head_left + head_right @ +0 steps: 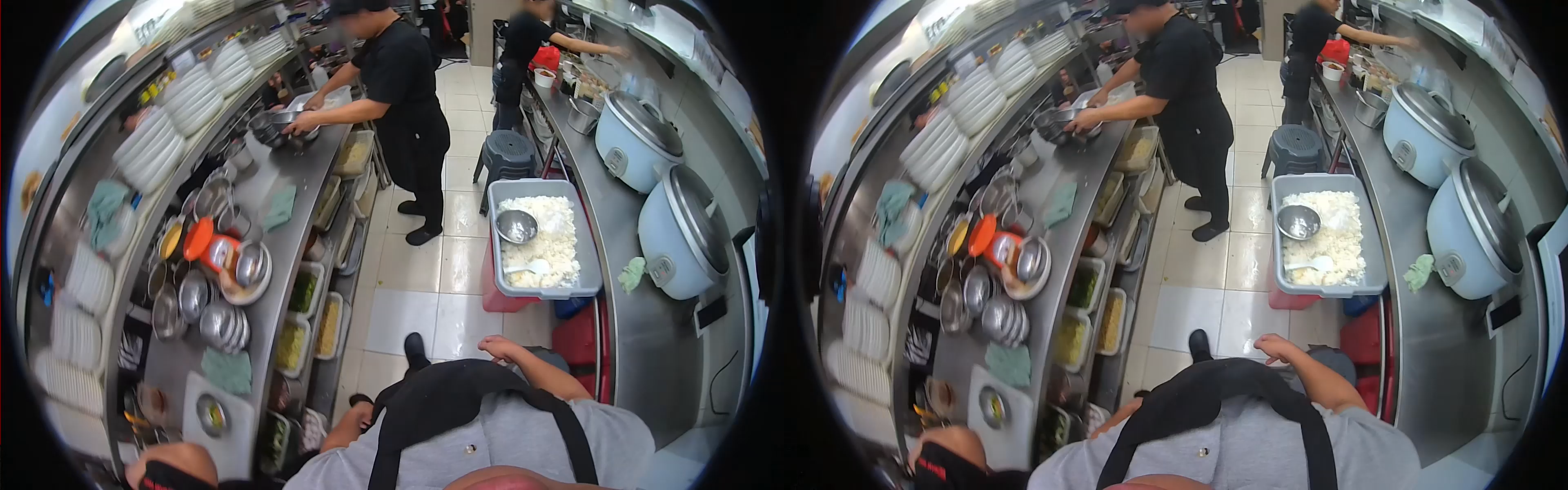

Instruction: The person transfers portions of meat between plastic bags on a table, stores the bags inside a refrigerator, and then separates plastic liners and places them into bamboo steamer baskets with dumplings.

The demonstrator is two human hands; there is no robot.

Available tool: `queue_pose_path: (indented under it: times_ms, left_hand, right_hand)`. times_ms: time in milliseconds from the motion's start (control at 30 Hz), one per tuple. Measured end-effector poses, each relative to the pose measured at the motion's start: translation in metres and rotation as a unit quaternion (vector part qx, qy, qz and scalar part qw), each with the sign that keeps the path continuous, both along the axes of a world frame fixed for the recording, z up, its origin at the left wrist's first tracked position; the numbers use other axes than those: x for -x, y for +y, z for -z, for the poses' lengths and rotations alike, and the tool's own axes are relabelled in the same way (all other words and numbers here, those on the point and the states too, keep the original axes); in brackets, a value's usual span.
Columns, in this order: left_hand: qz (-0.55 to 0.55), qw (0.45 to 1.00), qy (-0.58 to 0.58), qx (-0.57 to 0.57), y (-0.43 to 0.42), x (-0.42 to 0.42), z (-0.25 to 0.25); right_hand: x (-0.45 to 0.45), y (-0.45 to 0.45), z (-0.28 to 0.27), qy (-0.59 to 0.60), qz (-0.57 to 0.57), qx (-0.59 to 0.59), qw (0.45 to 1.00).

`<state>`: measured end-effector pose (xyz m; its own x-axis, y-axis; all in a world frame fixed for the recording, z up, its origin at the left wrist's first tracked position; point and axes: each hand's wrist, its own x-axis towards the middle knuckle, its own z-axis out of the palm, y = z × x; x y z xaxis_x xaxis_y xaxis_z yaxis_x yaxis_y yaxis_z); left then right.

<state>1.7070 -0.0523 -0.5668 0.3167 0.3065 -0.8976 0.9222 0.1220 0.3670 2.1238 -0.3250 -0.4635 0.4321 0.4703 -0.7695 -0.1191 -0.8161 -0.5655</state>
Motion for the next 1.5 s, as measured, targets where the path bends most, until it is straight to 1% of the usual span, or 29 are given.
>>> queue_pose_path:
  times_ms: [33, 67, 133, 200, 300, 333, 367, 400, 433, 500, 533, 600, 700, 767, 833, 900, 967, 1033, 1067, 1133, 1167, 1233, 1267, 1300, 1367, 1400, 1433, 1467, 1500]
  left_hand:
    - [0.023, 1.0, 0.001, 0.009, 0.017, -0.011, 0.0]
    - [0.038, 0.999, -0.002, 0.012, 0.039, -0.027, -0.003]
    - [0.05, 0.999, -0.019, 0.007, 0.088, -0.076, -0.011]
    - [0.061, 0.997, -0.05, -0.013, 0.14, -0.129, -0.016]
    - [0.164, 0.964, -0.187, -0.095, 0.212, -0.206, -0.017]
    - [0.1, 0.971, -0.202, -0.075, 0.232, -0.229, -0.02]
    - [0.018, 0.978, -0.2, -0.049, 0.249, -0.252, -0.023]
    - [-0.137, 0.985, -0.103, 0.006, 0.263, -0.28, -0.032]
    - [-0.133, 0.986, -0.102, 0.004, 0.278, -0.3, -0.031]
    - [-0.129, 0.98, -0.144, 0.053, 0.307, -0.339, -0.026]
    - [-0.13, 0.98, -0.142, 0.052, 0.314, -0.357, -0.028]
    - [-0.041, 0.988, -0.145, -0.043, 0.323, -0.394, -0.04]
    - [0.018, 0.989, -0.108, -0.095, 0.334, -0.437, -0.034]
    - [0.019, 0.993, -0.057, -0.097, 0.341, -0.472, -0.041]
    - [-0.012, 0.995, -0.025, -0.095, 0.342, -0.507, -0.055]
    - [-0.061, 0.993, -0.02, -0.103, 0.353, -0.548, -0.069]
    - [-0.106, 0.988, -0.03, -0.109, 0.363, -0.586, -0.074]
    - [-0.139, 0.982, -0.053, -0.115, 0.374, -0.623, -0.079]
    - [-0.15, 0.98, -0.067, -0.116, 0.378, -0.64, -0.079]
    - [-0.153, 0.977, -0.092, -0.115, 0.386, -0.67, -0.073]
    - [-0.149, 0.977, -0.101, -0.115, 0.39, -0.686, -0.068]
    - [-0.13, 0.979, -0.117, -0.103, 0.392, -0.71, -0.056]
    - [-0.12, 0.981, -0.119, -0.096, 0.389, -0.719, -0.049]
    - [-0.108, 0.983, -0.117, -0.086, 0.384, -0.728, -0.043]
    - [-0.082, 0.988, -0.106, -0.072, 0.38, -0.745, -0.034]
    - [-0.072, 0.99, -0.099, -0.069, 0.38, -0.752, -0.032]
    - [-0.066, 0.991, -0.094, -0.067, 0.38, -0.763, -0.029]
    - [-0.065, 0.992, -0.089, -0.068, 0.384, -0.77, -0.024]
    - [-0.067, 0.991, -0.086, -0.071, 0.386, -0.779, -0.018]
  right_hand:
    - [-0.006, 0.023, -0.001, 0.015, -0.008, -0.009, 1.0]
    - [-0.022, 0.044, 0.024, 0.061, -0.075, -0.03, 0.995]
    - [-0.052, 0.075, 0.063, 0.072, -0.189, -0.049, 0.978]
    - [-0.077, 0.108, 0.08, 0.068, -0.26, -0.078, 0.96]
    - [-0.13, 0.165, 0.085, 0.036, -0.292, -0.135, 0.946]
    - [-0.154, 0.182, 0.088, 0.015, -0.287, -0.153, 0.946]
    - [-0.178, 0.205, 0.046, 0.019, -0.222, -0.11, 0.969]
    - [-0.198, 0.231, -0.016, 0.021, -0.15, -0.071, 0.986]
    - [-0.24, 0.247, 0.003, -0.013, -0.159, -0.178, 0.971]
    - [-0.322, 0.283, 0.01, -0.055, -0.127, -0.249, 0.959]
    - [-0.362, 0.307, -0.009, -0.061, -0.088, -0.214, 0.971]
    - [-0.422, 0.35, -0.076, -0.012, 0.098, -0.258, 0.961]
    - [-0.526, 0.416, -0.093, -0.047, 0.049, -0.31, 0.948]
    - [-0.583, 0.458, -0.117, -0.07, 0.084, -0.356, 0.928]
    - [-0.626, 0.496, -0.108, -0.086, 0.097, -0.391, 0.911]
    - [-0.659, 0.536, -0.087, -0.23, 0.068, -0.426, 0.872]
    - [-0.666, 0.546, -0.088, -0.197, 0.086, -0.42, 0.882]
    - [-0.671, 0.538, -0.091, -0.257, 0.052, -0.427, 0.866]
    - [-0.68, 0.533, -0.1, -0.253, 0.052, -0.426, 0.867]
    - [-0.689, 0.52, -0.113, -0.155, 0.004, -0.408, 0.9]
    - [-0.694, 0.52, -0.119, -0.149, 0.017, -0.403, 0.903]
    - [-0.71, 0.518, -0.129, -0.114, -0.067, -0.369, 0.92]
    - [-0.718, 0.521, -0.119, -0.117, -0.091, -0.398, 0.905]
    - [-0.722, 0.518, -0.118, -0.111, -0.08, -0.382, 0.914]
    - [-0.742, 0.521, -0.128, -0.089, -0.165, -0.4, 0.897]
    - [-0.747, 0.521, -0.119, -0.087, -0.165, -0.391, 0.901]
    - [-0.753, 0.528, -0.107, -0.052, -0.201, -0.41, 0.888]
    - [-0.765, 0.538, -0.116, -0.019, -0.239, -0.431, 0.87]
    - [-0.779, 0.539, -0.124, 0.108, -0.258, -0.348, 0.895]
